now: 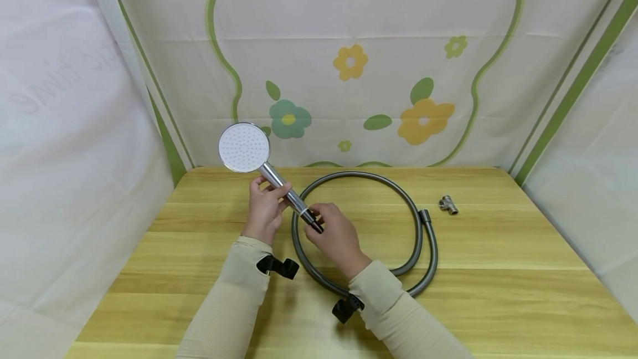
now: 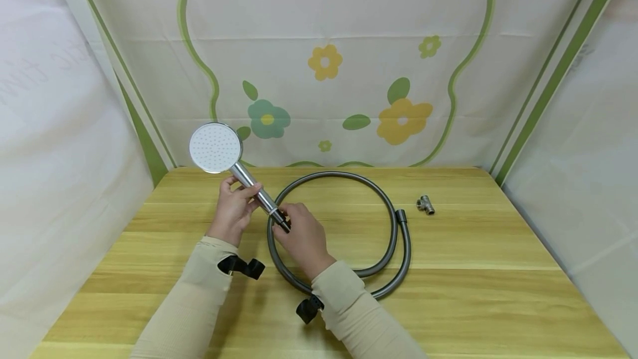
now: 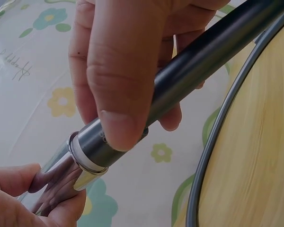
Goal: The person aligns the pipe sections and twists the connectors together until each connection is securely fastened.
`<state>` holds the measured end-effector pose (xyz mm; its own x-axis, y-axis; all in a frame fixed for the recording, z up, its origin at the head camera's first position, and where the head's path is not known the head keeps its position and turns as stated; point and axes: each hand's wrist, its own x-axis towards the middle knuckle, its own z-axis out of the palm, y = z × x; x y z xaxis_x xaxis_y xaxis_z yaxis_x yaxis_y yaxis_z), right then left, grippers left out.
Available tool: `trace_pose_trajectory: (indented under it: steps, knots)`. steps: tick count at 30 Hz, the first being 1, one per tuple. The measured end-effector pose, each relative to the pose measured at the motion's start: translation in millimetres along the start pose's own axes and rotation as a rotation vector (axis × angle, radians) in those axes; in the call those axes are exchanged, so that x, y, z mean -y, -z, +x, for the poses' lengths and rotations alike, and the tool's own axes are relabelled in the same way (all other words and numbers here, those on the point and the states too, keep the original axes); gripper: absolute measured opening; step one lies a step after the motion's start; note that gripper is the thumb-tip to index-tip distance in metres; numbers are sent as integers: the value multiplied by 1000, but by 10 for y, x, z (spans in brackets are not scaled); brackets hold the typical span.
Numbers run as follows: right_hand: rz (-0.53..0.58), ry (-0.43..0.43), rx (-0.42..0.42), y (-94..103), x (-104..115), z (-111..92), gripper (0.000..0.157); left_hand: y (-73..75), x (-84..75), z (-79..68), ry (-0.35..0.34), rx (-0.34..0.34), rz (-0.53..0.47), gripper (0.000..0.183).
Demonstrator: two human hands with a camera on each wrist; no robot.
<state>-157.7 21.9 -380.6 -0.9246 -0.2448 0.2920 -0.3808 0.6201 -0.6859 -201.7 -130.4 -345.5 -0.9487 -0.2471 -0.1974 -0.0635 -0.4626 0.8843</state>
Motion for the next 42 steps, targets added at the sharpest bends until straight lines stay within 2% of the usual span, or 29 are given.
trace_pose_trajectory:
  steps: [13, 22, 42]
  knots:
    - [-58, 40, -57, -29, 15, -18, 27, -12, 10, -7, -21, -11, -2, 62]
    - [-69, 33, -51, -45, 1, -18, 25, -16, 26, -6, -37, -17, -17, 62]
    - [-60, 22, -39, -61, -12, -7, 25, -12, 23, -7, -25, -19, -8, 63]
